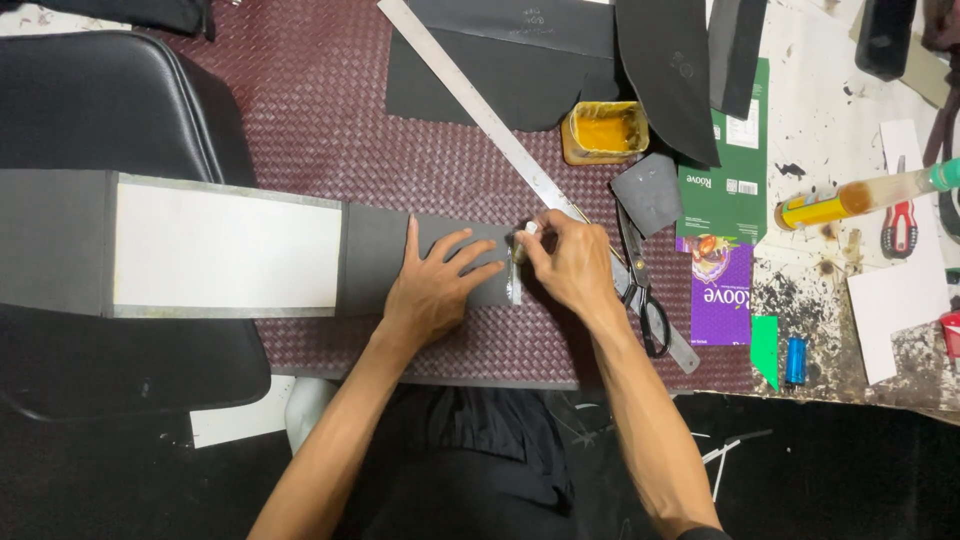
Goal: Apply glue to leather components and assemble bag parts
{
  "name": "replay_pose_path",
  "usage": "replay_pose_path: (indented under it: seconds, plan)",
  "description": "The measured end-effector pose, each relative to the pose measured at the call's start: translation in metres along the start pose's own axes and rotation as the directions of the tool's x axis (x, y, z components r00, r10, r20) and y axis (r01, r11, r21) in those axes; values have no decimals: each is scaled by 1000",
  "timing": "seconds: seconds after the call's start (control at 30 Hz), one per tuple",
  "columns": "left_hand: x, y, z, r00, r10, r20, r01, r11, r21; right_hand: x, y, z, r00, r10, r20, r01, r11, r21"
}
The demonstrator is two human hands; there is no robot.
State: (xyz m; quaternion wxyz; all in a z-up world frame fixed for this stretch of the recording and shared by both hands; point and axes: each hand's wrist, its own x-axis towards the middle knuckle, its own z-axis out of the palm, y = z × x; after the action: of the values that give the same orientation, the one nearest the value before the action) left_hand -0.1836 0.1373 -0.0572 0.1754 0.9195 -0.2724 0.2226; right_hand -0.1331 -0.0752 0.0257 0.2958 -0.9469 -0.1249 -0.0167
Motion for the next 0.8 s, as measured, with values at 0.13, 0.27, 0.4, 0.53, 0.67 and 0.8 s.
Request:
replay_pose_path:
  seconds: [0.13, 0.27, 0.4, 0.53, 0.67, 0.8]
  plan:
    - [-1, 1, 1, 1000, -15, 5, 15, 1000, -25, -15, -19, -10, 995, 43, 87, -45, 999, 21]
    - [-3, 1, 5, 999, -24, 24, 25, 1000, -19, -30, -25, -15, 972, 129, 197, -140, 989, 44]
    - [-5, -1, 9, 999, -25, 36, 26, 999, -32, -39, -23, -17, 955, 160, 250, -193, 974, 117]
    - [-4, -1, 6, 999, -27, 42, 28, 999, -45, -45, -21, -36, 931, 198, 306, -282, 924, 260]
    - [-5, -1, 6, 999, -26, 46, 28, 999, -42, -52, 30, -42, 958, 280, 60, -264, 786, 559]
    - [-5, -3, 8, 999, -10, 34, 11, 1000, -28, -51, 65, -52, 803, 499, -326, 122, 397, 910]
